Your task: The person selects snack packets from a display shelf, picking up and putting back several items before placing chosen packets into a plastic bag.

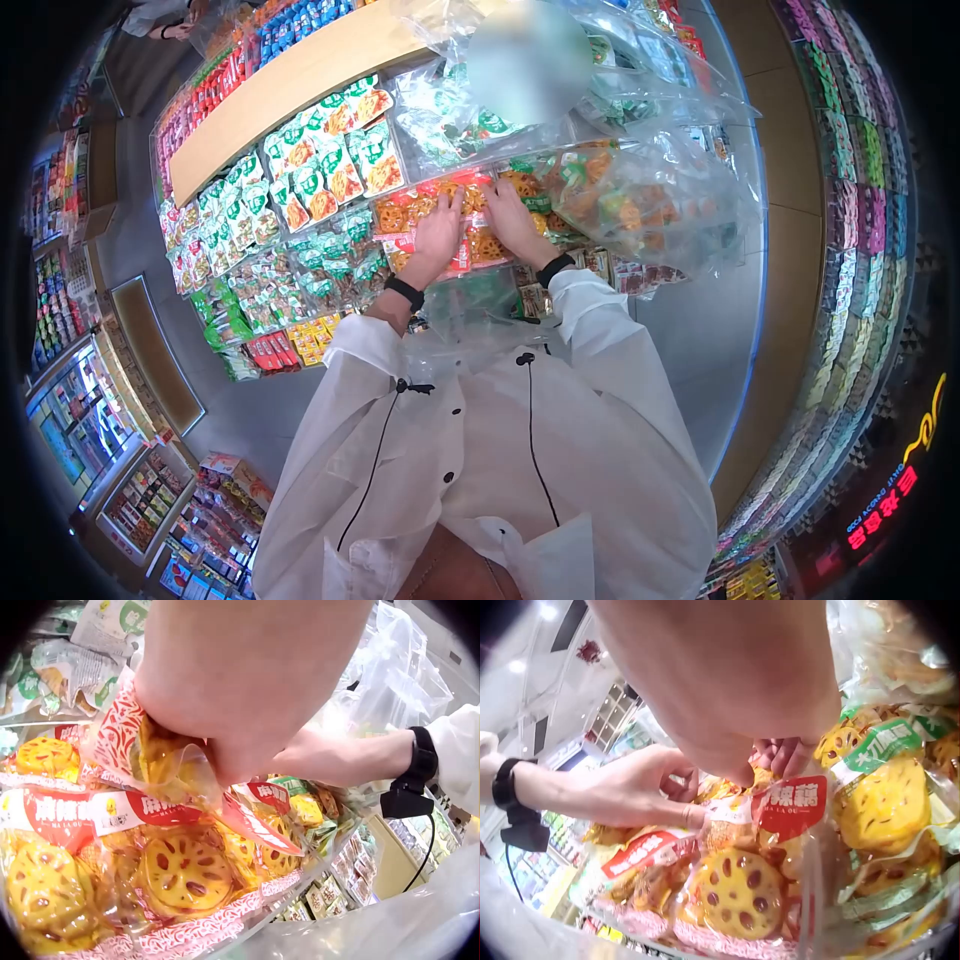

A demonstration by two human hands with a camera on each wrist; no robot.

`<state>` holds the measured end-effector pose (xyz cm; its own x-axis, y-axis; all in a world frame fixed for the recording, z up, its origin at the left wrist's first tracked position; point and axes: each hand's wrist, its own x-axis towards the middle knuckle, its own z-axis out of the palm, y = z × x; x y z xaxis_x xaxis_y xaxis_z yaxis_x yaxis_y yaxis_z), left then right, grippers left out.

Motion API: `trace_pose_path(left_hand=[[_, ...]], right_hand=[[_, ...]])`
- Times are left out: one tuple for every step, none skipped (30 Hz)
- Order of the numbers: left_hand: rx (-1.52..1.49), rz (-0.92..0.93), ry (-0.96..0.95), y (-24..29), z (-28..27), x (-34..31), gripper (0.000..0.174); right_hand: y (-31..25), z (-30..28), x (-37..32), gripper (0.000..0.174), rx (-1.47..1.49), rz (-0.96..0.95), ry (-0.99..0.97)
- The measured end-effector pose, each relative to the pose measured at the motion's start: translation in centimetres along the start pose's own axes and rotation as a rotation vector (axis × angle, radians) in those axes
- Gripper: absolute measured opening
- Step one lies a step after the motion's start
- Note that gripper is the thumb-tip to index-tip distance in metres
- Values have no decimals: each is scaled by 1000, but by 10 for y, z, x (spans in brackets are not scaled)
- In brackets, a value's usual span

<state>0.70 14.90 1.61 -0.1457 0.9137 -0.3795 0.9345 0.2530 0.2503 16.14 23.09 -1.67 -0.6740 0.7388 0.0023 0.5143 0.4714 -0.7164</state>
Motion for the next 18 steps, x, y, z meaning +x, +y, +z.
trace_pose_path(left_hand=[[-8, -15, 15, 0, 2, 0, 71], [-11, -20, 17, 0, 5, -1, 71], [-28, -26, 14, 1, 1, -2, 71], [-46, -34, 11, 1, -3, -5, 71], [-47, -39, 15, 1, -8, -7, 71], [-71, -26, 1, 0, -13, -9, 71], [-96, -13, -12, -1, -17, -10, 71], [-96, -16, -8, -3, -19, -10, 71], [-110, -11, -26, -4, -19, -10, 71], [-125, -5, -44, -6, -19, -9, 72], [-130, -10, -39, -6, -18, -9, 72], [-119, -4, -18, -6, -15, -9, 71], [-110, 2, 2, -5, -11, -9, 71], [-118, -4, 9, -5, -8, -8, 71], [-122, -5, 25, -4, -7, -9, 69], [-124, -4, 38, -4, -6, -10, 67], [-127, -6, 38, -3, -4, -11, 67], [-143, -24, 42, -2, -4, -12, 66]], right_hand=[[-3, -3, 1, 39, -88, -32, -34], [-5, -10, 3, 39, -89, -36, -38], [-8, -19, 9, 42, -118, -41, -99], [-9, -25, 13, 44, -148, -46, -161], [-6, -26, 16, 44, -148, -52, -163], [-3, -28, 20, 47, -193, -81, -179], [-2, -29, 23, 50, -237, -110, -194], [-1, -30, 23, 50, -239, -115, -194], [-1, -30, 22, 50, -244, -112, -205], [-1, -29, 21, 51, -251, -110, -217], [-1, -26, 18, 51, -255, -117, -221], [-2, -23, 14, 50, -271, -112, -177], [-3, -23, 12, 49, -287, -107, -133], [-2, -22, 11, 49, -293, -115, -139], [-5, -23, 11, 48, -308, -122, -140], [-7, -23, 11, 47, -319, -126, -140], [-6, -22, 8, 47, -320, -128, -143], [-5, -19, 6, 47, -283, -162, -87]])
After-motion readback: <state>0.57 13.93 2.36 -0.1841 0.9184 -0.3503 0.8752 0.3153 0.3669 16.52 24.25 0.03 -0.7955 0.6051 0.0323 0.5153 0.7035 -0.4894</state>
